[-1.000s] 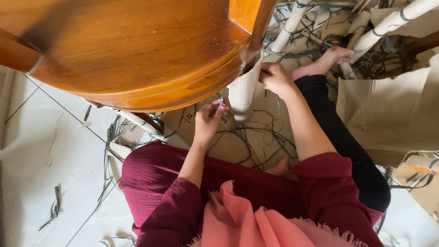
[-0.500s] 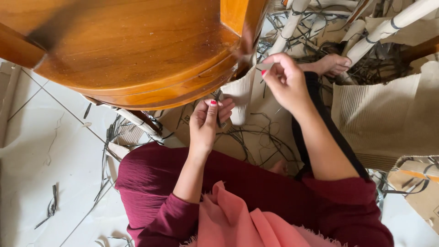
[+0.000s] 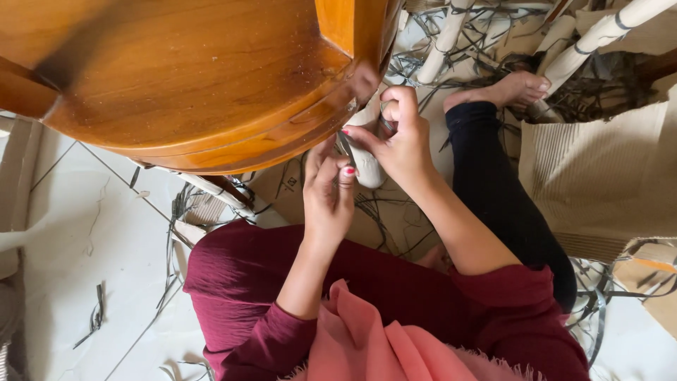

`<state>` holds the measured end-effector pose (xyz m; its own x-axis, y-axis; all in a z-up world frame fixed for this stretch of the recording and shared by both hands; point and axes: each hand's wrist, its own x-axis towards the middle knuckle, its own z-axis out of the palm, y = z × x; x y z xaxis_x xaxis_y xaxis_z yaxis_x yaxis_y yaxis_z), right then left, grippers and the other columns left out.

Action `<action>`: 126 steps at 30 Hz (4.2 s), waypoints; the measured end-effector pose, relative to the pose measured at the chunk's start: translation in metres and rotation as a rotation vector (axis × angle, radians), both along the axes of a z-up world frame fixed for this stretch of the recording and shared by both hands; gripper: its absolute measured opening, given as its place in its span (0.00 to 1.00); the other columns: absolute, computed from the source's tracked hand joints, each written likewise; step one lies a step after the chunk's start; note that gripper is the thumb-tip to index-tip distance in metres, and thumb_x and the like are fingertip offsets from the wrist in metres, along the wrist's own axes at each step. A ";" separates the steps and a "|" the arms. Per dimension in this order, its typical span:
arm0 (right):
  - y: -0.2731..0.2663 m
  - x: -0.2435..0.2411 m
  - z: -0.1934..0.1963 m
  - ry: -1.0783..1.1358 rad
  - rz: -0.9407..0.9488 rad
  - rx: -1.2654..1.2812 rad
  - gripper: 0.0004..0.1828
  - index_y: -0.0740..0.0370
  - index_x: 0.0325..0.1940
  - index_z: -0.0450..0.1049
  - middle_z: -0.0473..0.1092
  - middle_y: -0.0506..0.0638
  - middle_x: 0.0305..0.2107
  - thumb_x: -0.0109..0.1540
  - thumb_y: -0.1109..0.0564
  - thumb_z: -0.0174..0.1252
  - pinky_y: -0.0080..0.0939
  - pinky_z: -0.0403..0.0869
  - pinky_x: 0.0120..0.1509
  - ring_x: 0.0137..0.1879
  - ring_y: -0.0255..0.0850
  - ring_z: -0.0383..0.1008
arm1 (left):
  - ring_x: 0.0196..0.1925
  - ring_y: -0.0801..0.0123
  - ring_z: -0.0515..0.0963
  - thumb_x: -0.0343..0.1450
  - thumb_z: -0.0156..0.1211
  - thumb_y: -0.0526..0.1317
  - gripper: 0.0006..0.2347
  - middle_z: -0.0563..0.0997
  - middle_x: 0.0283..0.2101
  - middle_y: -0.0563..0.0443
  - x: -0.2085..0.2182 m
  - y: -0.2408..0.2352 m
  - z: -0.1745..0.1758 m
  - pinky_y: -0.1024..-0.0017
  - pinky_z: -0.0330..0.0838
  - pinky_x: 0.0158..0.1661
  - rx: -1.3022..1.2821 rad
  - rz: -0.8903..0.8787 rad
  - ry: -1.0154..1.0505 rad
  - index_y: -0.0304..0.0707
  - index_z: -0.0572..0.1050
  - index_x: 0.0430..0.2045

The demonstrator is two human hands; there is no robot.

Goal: Wrapping the legs of a wooden chair with protective paper and securing it with tape

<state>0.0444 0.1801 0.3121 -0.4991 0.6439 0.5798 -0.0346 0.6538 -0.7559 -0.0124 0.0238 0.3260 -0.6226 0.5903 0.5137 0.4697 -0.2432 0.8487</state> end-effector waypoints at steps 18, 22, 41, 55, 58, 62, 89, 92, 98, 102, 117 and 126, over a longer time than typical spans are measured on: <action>-0.036 0.050 0.046 -0.185 0.009 0.087 0.17 0.62 0.61 0.62 0.72 0.53 0.26 0.69 0.66 0.53 0.48 0.79 0.36 0.29 0.53 0.77 | 0.53 0.53 0.83 0.72 0.60 0.26 0.10 0.83 0.50 0.48 -0.006 0.045 0.011 0.59 0.73 0.55 0.059 0.042 0.305 0.38 0.82 0.45; -0.050 0.038 0.059 -0.185 0.048 0.103 0.11 0.60 0.57 0.63 0.75 0.53 0.27 0.70 0.61 0.53 0.47 0.79 0.36 0.33 0.54 0.81 | 0.51 0.60 0.83 0.76 0.57 0.34 0.06 0.84 0.49 0.53 -0.014 0.050 -0.017 0.64 0.71 0.54 0.019 0.124 0.354 0.41 0.82 0.41; -0.015 0.041 0.090 -0.060 0.186 0.224 0.05 0.67 0.44 0.76 0.72 0.57 0.33 0.65 0.70 0.60 0.46 0.82 0.39 0.36 0.55 0.81 | 0.36 0.45 0.84 0.72 0.60 0.29 0.07 0.85 0.33 0.48 -0.013 0.048 0.016 0.56 0.78 0.37 -0.015 0.128 0.278 0.44 0.80 0.38; -0.009 0.041 0.026 -0.044 0.033 0.666 0.08 0.63 0.40 0.80 0.73 0.55 0.36 0.66 0.70 0.57 0.43 0.79 0.40 0.38 0.47 0.77 | 0.21 0.70 0.82 0.73 0.60 0.26 0.08 0.80 0.31 0.48 -0.008 0.048 0.036 0.75 0.76 0.21 0.237 0.220 0.251 0.32 0.80 0.44; -0.011 0.034 0.024 -0.141 -0.011 0.714 0.07 0.63 0.40 0.77 0.70 0.53 0.36 0.66 0.70 0.56 0.44 0.79 0.41 0.39 0.47 0.76 | 0.21 0.68 0.83 0.74 0.56 0.25 0.09 0.78 0.30 0.47 -0.007 0.044 0.044 0.74 0.79 0.22 0.204 0.233 0.273 0.32 0.80 0.45; -0.011 0.039 0.033 -0.316 0.048 0.645 0.11 0.68 0.38 0.73 0.67 0.56 0.32 0.58 0.78 0.53 0.49 0.78 0.40 0.37 0.54 0.76 | 0.32 0.63 0.83 0.72 0.61 0.28 0.12 0.77 0.35 0.49 -0.013 0.036 0.034 0.66 0.81 0.35 0.082 0.344 0.478 0.40 0.79 0.48; 0.025 0.013 0.042 0.177 0.055 0.276 0.08 0.64 0.33 0.80 0.70 0.51 0.25 0.63 0.72 0.65 0.42 0.75 0.38 0.31 0.46 0.73 | 0.21 0.78 0.59 0.81 0.43 0.38 0.19 0.64 0.14 0.59 -0.027 0.039 -0.051 0.81 0.59 0.28 0.150 0.017 -0.479 0.41 0.69 0.16; 0.023 0.012 0.042 0.183 0.056 0.229 0.07 0.64 0.33 0.81 0.70 0.52 0.24 0.61 0.72 0.67 0.42 0.75 0.37 0.31 0.46 0.73 | 0.23 0.75 0.68 0.81 0.45 0.39 0.19 0.71 0.17 0.53 -0.025 0.041 -0.064 0.77 0.65 0.33 0.230 0.022 -0.475 0.39 0.71 0.17; 0.021 0.015 0.044 0.169 0.046 0.210 0.07 0.64 0.33 0.82 0.70 0.54 0.23 0.59 0.72 0.69 0.41 0.75 0.36 0.30 0.46 0.73 | 0.48 0.60 0.79 0.78 0.49 0.43 0.15 0.82 0.41 0.41 -0.020 0.056 -0.067 0.67 0.68 0.49 0.312 0.062 -0.217 0.39 0.72 0.20; 0.020 0.022 0.049 0.093 0.051 0.222 0.07 0.64 0.34 0.81 0.70 0.53 0.24 0.60 0.72 0.69 0.39 0.73 0.33 0.28 0.44 0.71 | 0.50 0.55 0.80 0.81 0.45 0.40 0.15 0.79 0.40 0.40 -0.020 0.076 -0.080 0.73 0.69 0.43 0.602 -0.106 -0.417 0.36 0.70 0.23; -0.031 0.036 0.097 -0.140 0.227 0.107 0.03 0.68 0.36 0.80 0.73 0.58 0.24 0.60 0.69 0.66 0.39 0.66 0.23 0.22 0.45 0.70 | 0.42 0.58 0.88 0.68 0.69 0.31 0.02 0.87 0.36 0.47 -0.042 0.044 0.012 0.64 0.80 0.47 0.261 -0.042 0.210 0.38 0.85 0.30; -0.023 0.034 0.102 -0.088 0.229 0.278 0.09 0.68 0.49 0.78 0.73 0.62 0.49 0.64 0.67 0.64 0.46 0.77 0.40 0.41 0.50 0.77 | 0.35 0.54 0.87 0.72 0.63 0.30 0.05 0.86 0.32 0.51 -0.038 0.042 0.006 0.63 0.81 0.37 0.178 0.022 0.234 0.44 0.82 0.34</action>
<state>0.0787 0.1573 0.4145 -0.6675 0.3341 0.6655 -0.1466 0.8172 -0.5574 -0.0503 0.0661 0.3318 -0.4865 0.4658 0.7392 0.6544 -0.3663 0.6615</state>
